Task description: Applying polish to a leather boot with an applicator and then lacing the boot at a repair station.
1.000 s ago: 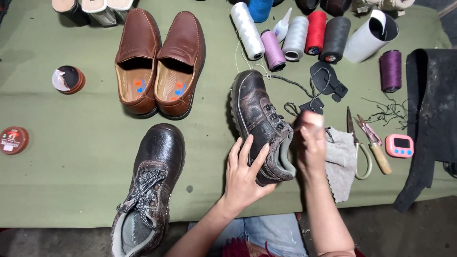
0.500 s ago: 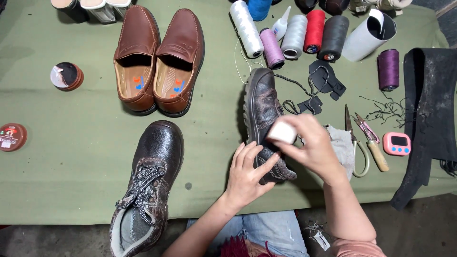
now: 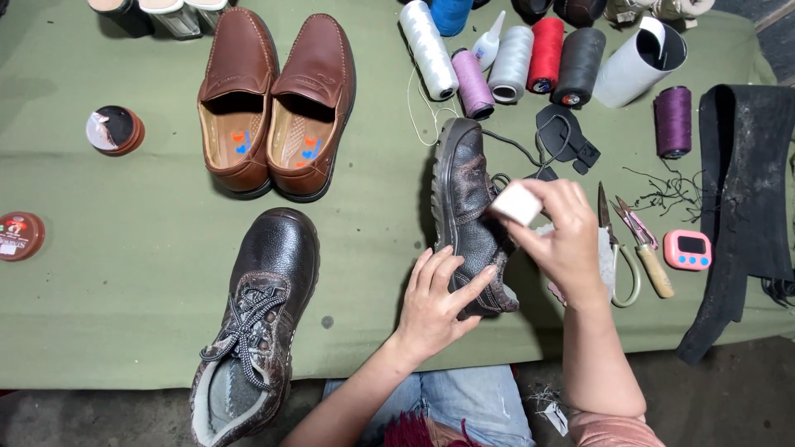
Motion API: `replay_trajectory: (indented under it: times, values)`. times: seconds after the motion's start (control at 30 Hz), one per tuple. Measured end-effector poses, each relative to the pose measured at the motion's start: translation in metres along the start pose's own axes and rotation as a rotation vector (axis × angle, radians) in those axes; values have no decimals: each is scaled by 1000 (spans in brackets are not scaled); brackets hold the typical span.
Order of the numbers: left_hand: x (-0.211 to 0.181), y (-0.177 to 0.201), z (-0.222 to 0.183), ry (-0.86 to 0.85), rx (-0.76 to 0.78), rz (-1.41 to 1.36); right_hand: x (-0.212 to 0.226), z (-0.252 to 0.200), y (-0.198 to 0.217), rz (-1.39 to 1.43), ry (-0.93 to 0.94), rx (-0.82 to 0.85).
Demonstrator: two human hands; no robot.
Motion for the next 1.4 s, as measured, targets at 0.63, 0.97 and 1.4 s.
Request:
replay_trajectory:
  times: [0.63,0.97,1.4]
  values:
    - [7,6,-14,-14,-215,-220,23,-15,-23,-4,169,110]
    - [9,3,-16,-10,-233,-239,43,-12,-13,50,239,79]
    - [91,31,-29,640,40,-428,-82,-97,15,415,-448,-399]
Point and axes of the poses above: each hand's wrist, its own z-axis towards the middle knuckle, its own y-axis out of the back of the hand, x = y × z, the point moved 9 cm from there along z, towards the middle knuckle, and after that the axes turned 7 degrees about y, right-handed, at the moved point
